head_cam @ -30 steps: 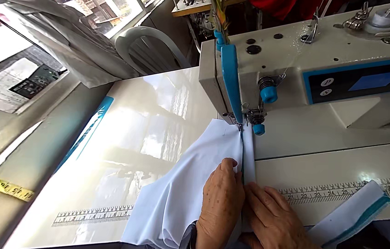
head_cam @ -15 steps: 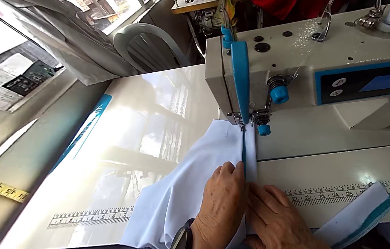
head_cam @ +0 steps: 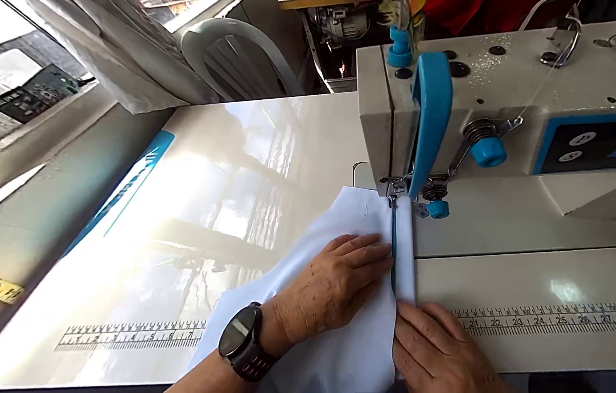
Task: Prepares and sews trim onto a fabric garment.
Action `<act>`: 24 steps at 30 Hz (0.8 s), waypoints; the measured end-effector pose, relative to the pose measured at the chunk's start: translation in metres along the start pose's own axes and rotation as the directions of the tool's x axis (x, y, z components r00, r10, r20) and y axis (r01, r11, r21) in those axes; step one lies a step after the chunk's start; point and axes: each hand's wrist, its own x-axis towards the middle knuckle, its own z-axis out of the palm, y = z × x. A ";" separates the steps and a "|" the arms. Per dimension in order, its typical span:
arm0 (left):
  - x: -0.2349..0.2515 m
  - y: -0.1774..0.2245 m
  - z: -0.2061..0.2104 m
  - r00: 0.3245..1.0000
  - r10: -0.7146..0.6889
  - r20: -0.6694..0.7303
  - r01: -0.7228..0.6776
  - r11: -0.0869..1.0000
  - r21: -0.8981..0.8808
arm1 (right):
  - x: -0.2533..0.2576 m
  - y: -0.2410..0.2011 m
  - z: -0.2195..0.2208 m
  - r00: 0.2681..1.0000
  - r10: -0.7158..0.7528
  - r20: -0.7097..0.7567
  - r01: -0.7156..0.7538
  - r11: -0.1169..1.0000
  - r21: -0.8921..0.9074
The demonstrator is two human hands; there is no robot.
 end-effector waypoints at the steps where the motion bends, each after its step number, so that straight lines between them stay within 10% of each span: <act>1: -0.004 -0.003 0.000 1.000 0.018 0.004 -0.018 1.000 -0.011 | 0.000 0.000 -0.001 1.000 -0.014 -0.010 0.015 0.999 0.049; 24: -0.004 0.009 0.012 0.999 0.042 -0.031 -0.039 0.995 0.094 | 0.012 0.019 -0.027 0.990 -0.109 0.090 0.079 0.954 0.288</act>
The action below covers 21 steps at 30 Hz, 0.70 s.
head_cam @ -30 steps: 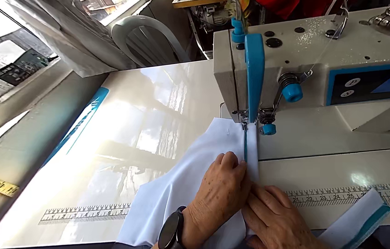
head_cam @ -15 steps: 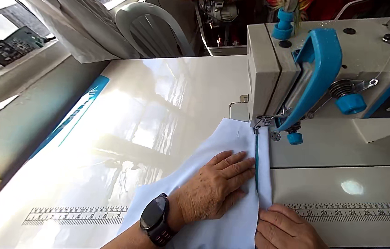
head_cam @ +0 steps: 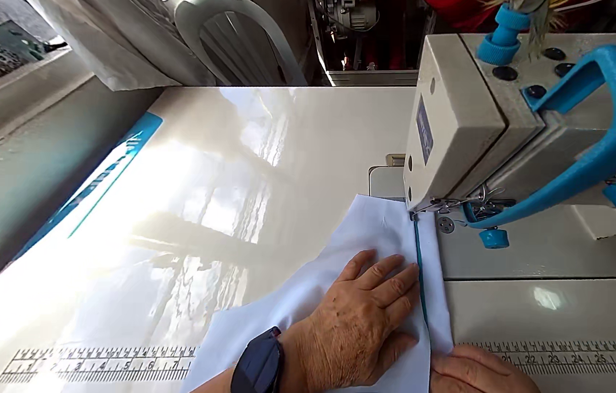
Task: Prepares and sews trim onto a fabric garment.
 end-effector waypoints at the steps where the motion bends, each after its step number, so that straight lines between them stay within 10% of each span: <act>1: 0.001 0.001 0.001 1.000 -0.003 -0.010 0.003 1.000 0.004 | -0.001 0.001 -0.001 1.000 -0.001 0.003 0.001 1.000 0.012; 21: 0.012 -0.019 0.005 1.000 0.006 -0.013 -0.005 1.000 0.024 | 0.010 0.026 0.001 0.997 -0.065 -0.033 0.066 0.998 0.008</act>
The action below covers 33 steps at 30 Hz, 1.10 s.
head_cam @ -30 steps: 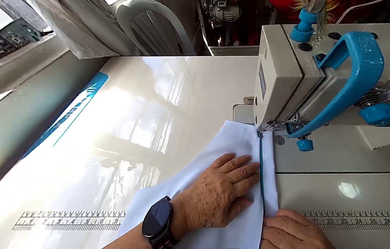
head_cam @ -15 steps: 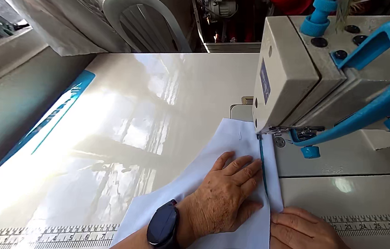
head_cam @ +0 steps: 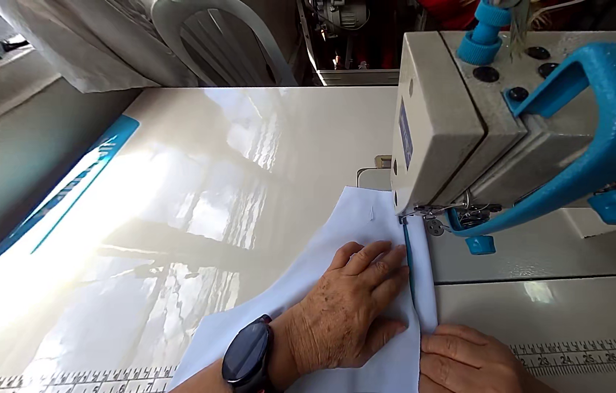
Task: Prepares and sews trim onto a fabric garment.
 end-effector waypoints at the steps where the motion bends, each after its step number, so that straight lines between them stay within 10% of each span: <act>1: 0.000 -0.001 0.000 1.000 0.004 0.004 -0.004 1.000 -0.016 | 0.000 0.001 0.000 1.000 -0.007 -0.005 0.007 1.000 0.004; 33: 0.028 -0.044 0.009 0.987 0.130 -0.090 -0.125 0.991 0.055 | 0.012 0.040 0.006 0.993 -0.029 -0.115 0.016 0.993 -0.115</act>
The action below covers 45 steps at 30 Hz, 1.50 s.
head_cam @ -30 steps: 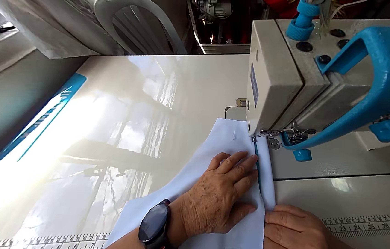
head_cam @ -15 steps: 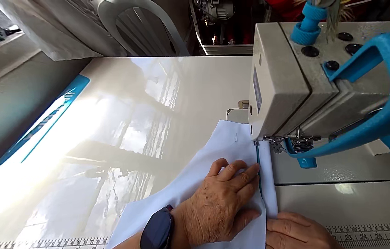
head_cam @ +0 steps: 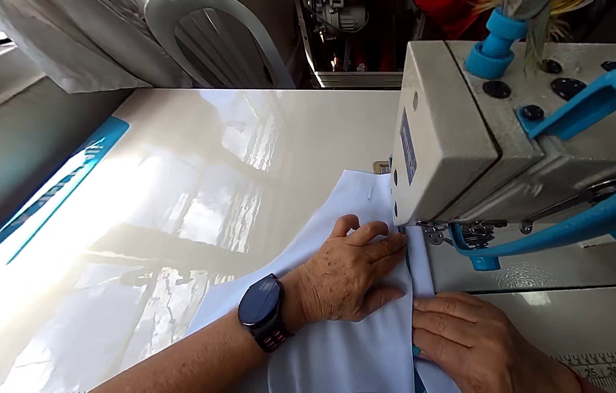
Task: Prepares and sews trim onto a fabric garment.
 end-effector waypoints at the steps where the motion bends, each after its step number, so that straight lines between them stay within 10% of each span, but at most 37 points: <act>1: 0.001 0.000 -0.001 1.000 0.001 0.002 -0.001 1.000 0.013 | 0.000 0.001 -0.001 1.000 0.005 0.010 -0.005 1.000 0.002; 9: -0.031 0.092 -0.029 0.972 -0.186 0.143 0.196 0.979 -0.059 | -0.049 -0.050 -0.070 0.915 0.381 0.136 -0.394 0.915 0.090; 14: -0.046 0.127 -0.052 0.976 -0.081 0.201 0.140 0.943 -0.301 | -0.086 -0.104 -0.094 0.577 0.659 0.482 -0.777 0.626 0.074; 17: -0.056 0.134 -0.038 0.992 -0.073 0.102 0.096 0.966 -0.241 | -0.104 -0.114 -0.055 0.492 0.785 0.377 -0.854 0.520 0.033; 23: -0.069 0.141 -0.034 0.978 -0.204 0.043 0.208 0.968 -0.137 | -0.106 -0.119 -0.022 0.589 0.760 0.275 -0.717 0.334 0.612; 25: -0.071 0.139 -0.034 0.977 -0.206 0.054 0.211 0.969 -0.125 | -0.091 -0.112 -0.050 0.607 0.679 0.412 -0.631 0.096 0.770; 28: -0.071 0.139 -0.035 0.976 -0.208 0.071 0.216 0.966 -0.141 | -0.069 -0.087 -0.078 0.605 0.715 0.349 -0.131 -0.343 0.930; 30: -0.070 0.139 -0.036 0.976 -0.206 0.074 0.215 0.966 -0.145 | -0.061 -0.061 -0.079 0.561 0.814 0.152 0.042 -0.211 0.977; 33: -0.069 0.141 -0.036 0.976 -0.202 0.075 0.211 0.967 -0.141 | -0.056 -0.047 -0.064 0.459 0.880 -0.124 -0.290 0.280 0.915; 36: -0.070 0.141 -0.039 0.975 -0.204 0.088 0.216 0.964 -0.157 | -0.052 -0.080 -0.044 0.680 0.707 -0.192 -0.511 0.645 0.568; 39: -0.067 0.132 -0.046 0.975 -0.180 0.128 0.205 0.955 -0.216 | -0.049 -0.117 -0.033 0.845 0.534 -0.011 -0.502 0.801 0.327; 45: -0.034 0.097 -0.044 0.996 -0.034 0.083 0.058 0.949 -0.310 | -0.044 -0.123 0.000 0.831 0.552 -0.074 -0.554 0.833 -0.005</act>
